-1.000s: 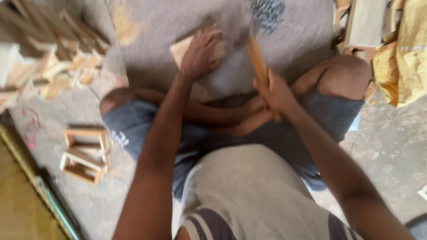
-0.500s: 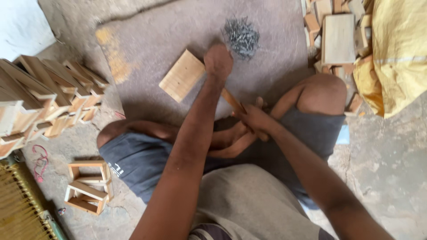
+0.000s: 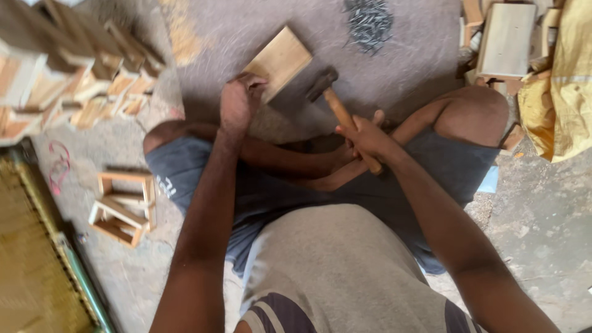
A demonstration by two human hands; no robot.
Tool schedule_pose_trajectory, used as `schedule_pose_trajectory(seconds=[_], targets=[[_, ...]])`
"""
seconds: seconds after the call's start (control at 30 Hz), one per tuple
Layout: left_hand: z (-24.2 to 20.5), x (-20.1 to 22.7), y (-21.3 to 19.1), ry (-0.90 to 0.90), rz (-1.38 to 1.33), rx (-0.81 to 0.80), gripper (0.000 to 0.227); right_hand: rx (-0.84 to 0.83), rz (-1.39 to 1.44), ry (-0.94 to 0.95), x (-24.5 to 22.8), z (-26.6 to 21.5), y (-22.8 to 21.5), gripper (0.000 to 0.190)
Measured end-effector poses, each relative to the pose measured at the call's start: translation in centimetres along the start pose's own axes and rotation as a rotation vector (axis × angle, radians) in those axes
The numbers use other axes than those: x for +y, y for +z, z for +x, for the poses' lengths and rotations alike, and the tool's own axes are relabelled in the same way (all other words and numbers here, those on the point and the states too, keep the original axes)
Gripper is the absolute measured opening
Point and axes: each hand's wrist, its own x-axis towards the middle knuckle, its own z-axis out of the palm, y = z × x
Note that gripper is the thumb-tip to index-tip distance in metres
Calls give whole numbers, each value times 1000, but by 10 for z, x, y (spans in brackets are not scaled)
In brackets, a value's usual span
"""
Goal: The person sits on the floor and assembles small wooden boxes by hand. They pick up wooden frames and flat panels, align them, and use a hammer to drive nails into the joints. Completed boxes are stacked nearby.
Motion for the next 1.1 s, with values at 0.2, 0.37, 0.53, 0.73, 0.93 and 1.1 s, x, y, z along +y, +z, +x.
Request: schedule_pose_trajectory(seconds=[0.2, 0.37, 0.53, 0.73, 0.93, 1.1], targets=[[-22, -8, 0, -15, -167, 143, 8, -89, 449, -39, 6, -12, 13, 32], [-16, -11, 22, -13, -452, 10, 5, 38, 280, 67, -2, -32, 36, 32], [-15, -12, 23, 55, -335, 42, 8, 192, -118, -232, -22, -48, 53, 38], [-19, -9, 26, 25, -356, 28, 9, 370, -470, -679, -29, -49, 51, 41], [-21, -19, 34, 9, -353, -17, 8, 287, -665, -496, -43, -35, 47, 38], [-16, -35, 37, 85, 315, 9, 73, 428, -467, -803, -38, -74, 39, 33]])
